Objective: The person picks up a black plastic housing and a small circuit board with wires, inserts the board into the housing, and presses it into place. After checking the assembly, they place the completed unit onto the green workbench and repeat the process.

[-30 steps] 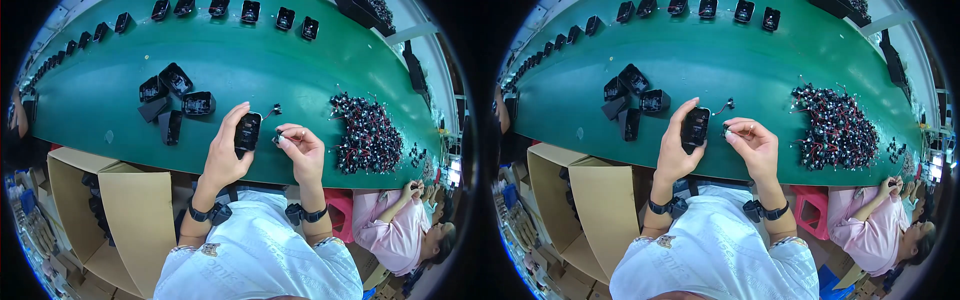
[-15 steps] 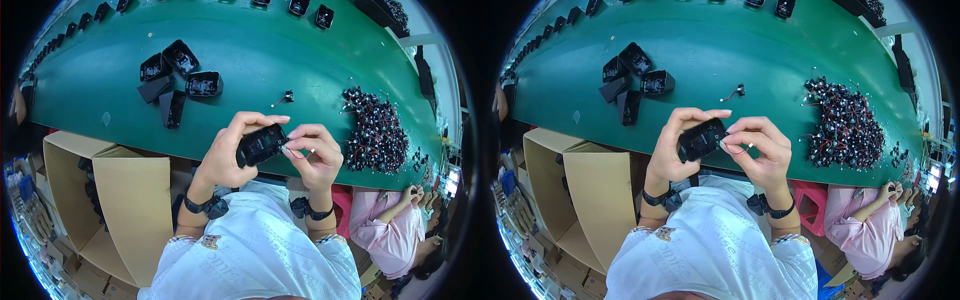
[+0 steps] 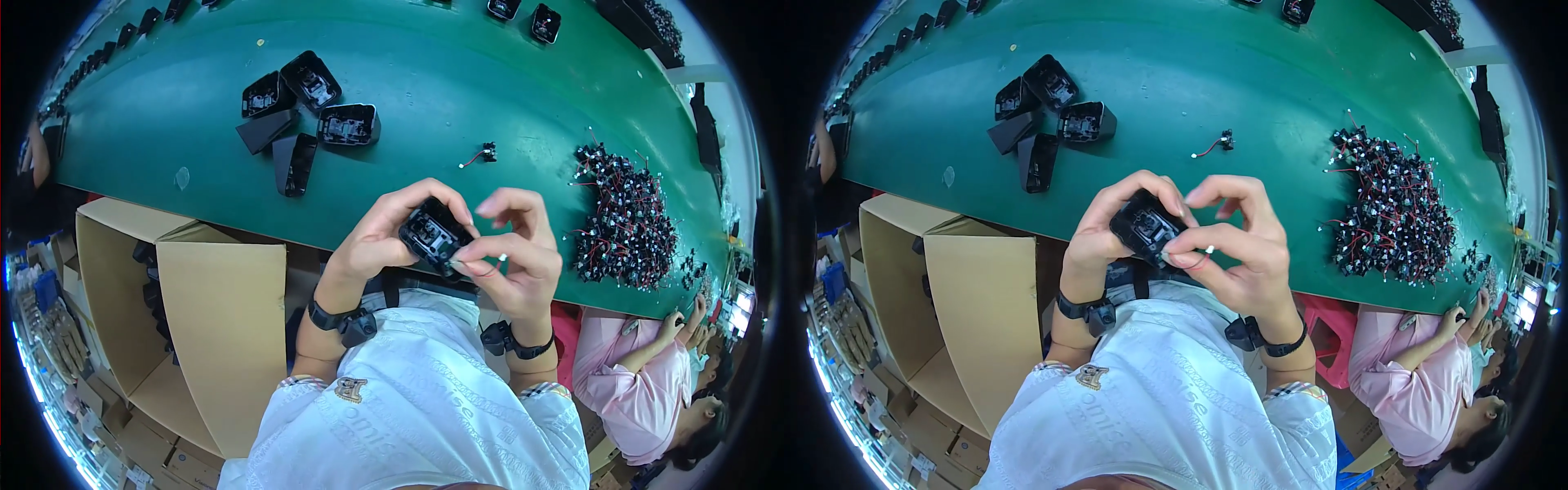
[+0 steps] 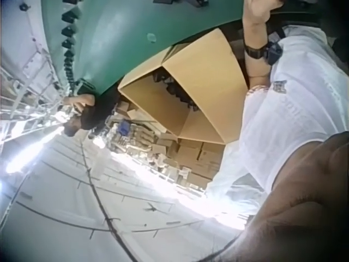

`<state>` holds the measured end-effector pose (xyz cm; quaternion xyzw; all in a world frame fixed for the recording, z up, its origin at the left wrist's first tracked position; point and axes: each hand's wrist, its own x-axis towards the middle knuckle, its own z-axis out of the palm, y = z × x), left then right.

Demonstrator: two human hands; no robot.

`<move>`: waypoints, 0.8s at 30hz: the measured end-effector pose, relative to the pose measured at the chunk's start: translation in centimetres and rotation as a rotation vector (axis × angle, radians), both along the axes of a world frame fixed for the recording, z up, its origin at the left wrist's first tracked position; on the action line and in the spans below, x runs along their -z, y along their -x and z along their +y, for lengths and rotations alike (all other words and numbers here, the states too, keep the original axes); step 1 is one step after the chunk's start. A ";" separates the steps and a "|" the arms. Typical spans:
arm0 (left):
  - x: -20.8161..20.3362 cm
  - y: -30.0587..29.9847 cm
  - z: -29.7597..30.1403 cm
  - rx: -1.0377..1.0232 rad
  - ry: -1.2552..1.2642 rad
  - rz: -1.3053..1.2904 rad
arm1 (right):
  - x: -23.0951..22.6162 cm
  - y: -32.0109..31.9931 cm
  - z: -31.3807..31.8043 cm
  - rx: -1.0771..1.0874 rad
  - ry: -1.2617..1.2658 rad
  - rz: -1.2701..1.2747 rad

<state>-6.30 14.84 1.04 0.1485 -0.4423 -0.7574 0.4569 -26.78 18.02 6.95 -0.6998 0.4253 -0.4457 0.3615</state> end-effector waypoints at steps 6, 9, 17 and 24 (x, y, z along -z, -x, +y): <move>-0.8 -0.2 -0.6 0.122 -0.250 -0.085 | -0.2 0.0 -0.3 -0.023 0.026 0.165; -0.6 -0.1 -0.7 0.100 -0.250 -0.091 | -0.2 -0.2 -0.6 -0.026 0.038 0.200; -1.1 1.1 0.6 -0.305 0.102 -0.239 | -0.3 -1.0 0.8 0.144 -0.198 -0.079; -2.4 2.5 2.3 -0.991 0.836 -0.681 | 1.4 -1.7 0.7 0.262 -0.068 -0.375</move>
